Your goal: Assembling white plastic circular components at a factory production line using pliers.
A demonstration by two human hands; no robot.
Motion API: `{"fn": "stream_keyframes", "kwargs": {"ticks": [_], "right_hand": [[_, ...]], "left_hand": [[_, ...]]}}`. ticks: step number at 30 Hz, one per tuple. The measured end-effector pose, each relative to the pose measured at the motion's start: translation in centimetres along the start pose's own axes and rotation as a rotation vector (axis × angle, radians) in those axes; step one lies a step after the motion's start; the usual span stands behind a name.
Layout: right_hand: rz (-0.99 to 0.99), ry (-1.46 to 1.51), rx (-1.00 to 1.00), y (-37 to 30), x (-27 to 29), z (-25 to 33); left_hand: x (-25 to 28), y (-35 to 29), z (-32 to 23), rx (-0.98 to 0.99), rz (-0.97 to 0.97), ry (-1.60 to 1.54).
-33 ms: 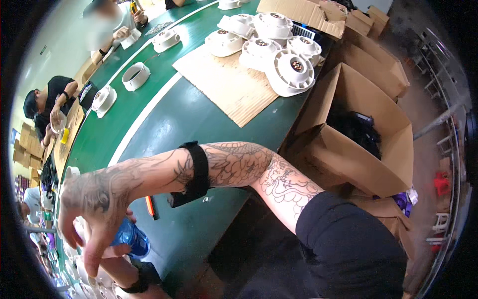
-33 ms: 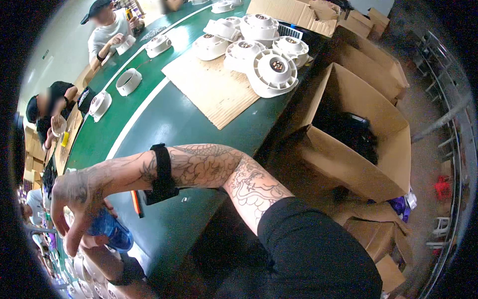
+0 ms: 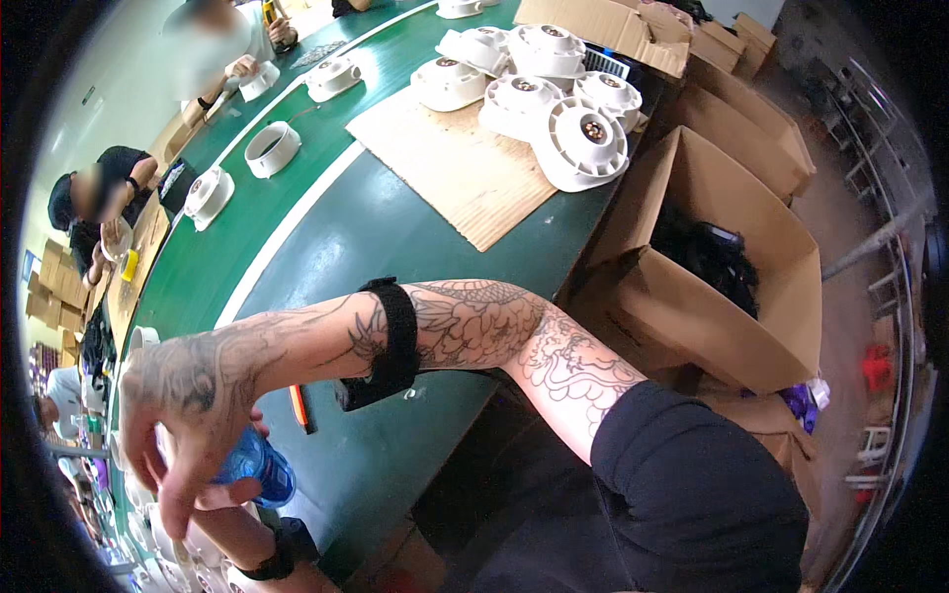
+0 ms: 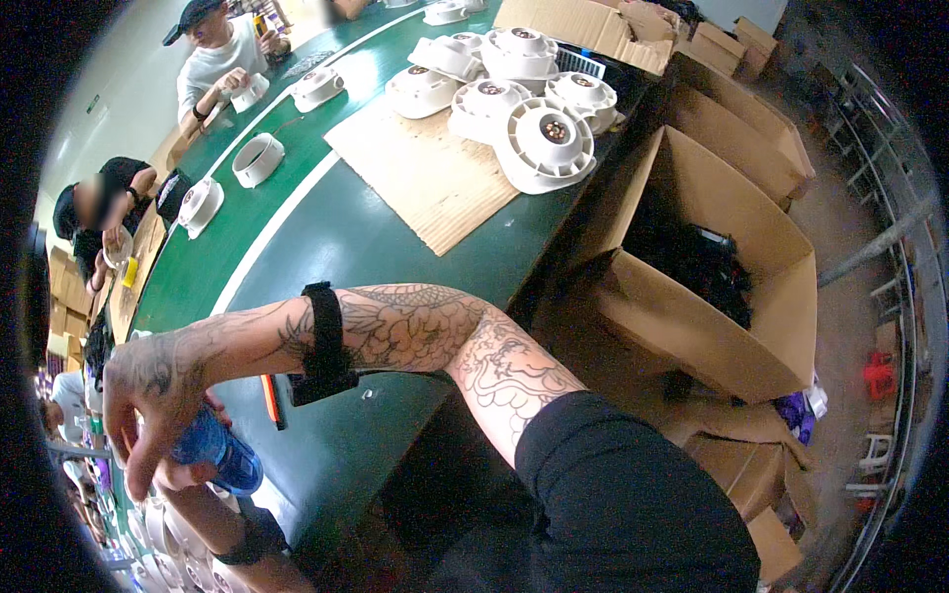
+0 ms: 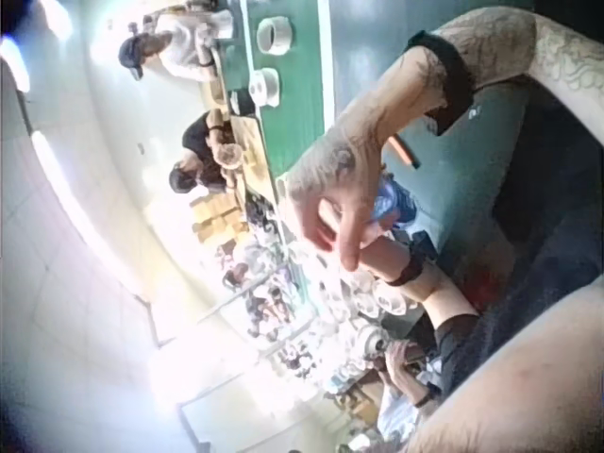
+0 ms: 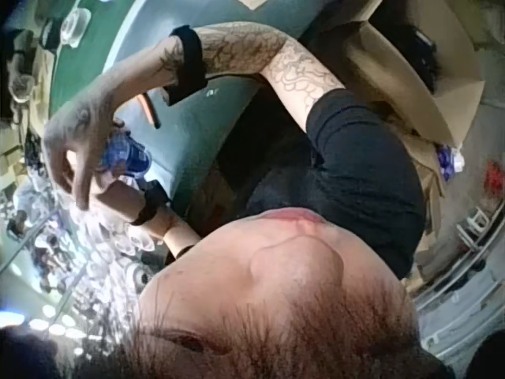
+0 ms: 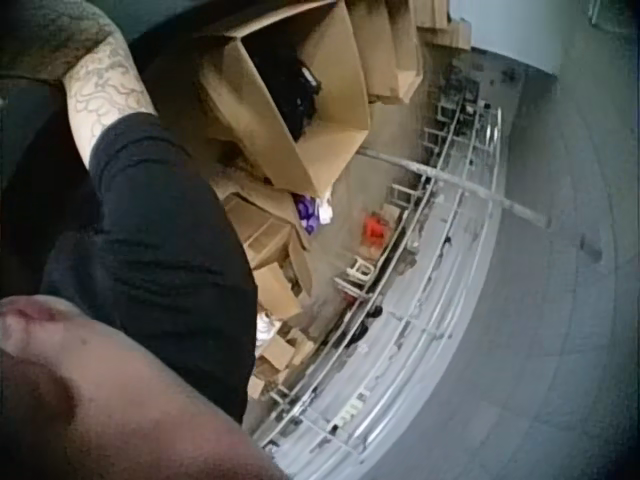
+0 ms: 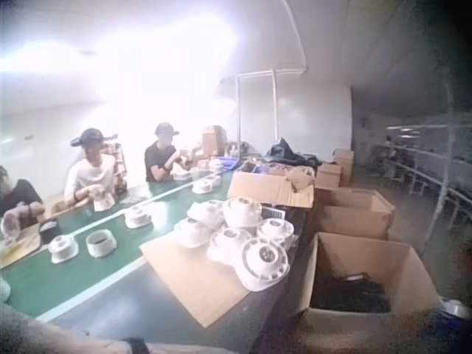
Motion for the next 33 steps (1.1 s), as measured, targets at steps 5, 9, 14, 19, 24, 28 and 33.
{"fn": "stream_keyframes", "kwargs": {"ticks": [5, 9, 14, 19, 24, 28, 33], "right_hand": [[-0.107, 0.339, -0.254, -0.6, 2.5, -1.5], [-0.293, 0.128, -0.353, -1.8, 4.7, -3.1], [-0.716, 0.041, -0.336, -2.7, 5.5, -3.3], [-0.488, -0.442, -0.089, -2.1, 5.6, -0.1], [-0.568, -0.411, -0.400, -7.4, 13.9, 1.0], [-0.618, -0.855, -0.620, -12.0, 23.3, 5.3], [-0.563, -1.221, -0.757, -17.8, 30.2, 7.2]], "left_hand": [[0.8, -1.2, -0.5, 0.120, -0.375, 0.354], [-0.7, 0.3, -3.5, -0.095, -0.786, 0.478], [-1.6, 0.0, -5.2, -0.172, -1.081, 0.766], [-2.9, 0.8, -4.5, -0.236, -0.861, 0.506], [-5.8, 3.5, -4.3, -0.360, -0.578, 0.624], [-3.4, 4.9, 1.5, 0.063, -0.467, 0.747], [-2.5, 4.6, 6.3, 0.467, -0.281, 1.164]]}}
Point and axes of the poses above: each hand's wrist, its own y-axis towards the middle knuckle, its own x-axis out of the back of the hand, z = x × y, the point moved 8 cm from there along y, towards the middle knuckle, and after that the axes turned 12 degrees about x, right-handed, at the moved point
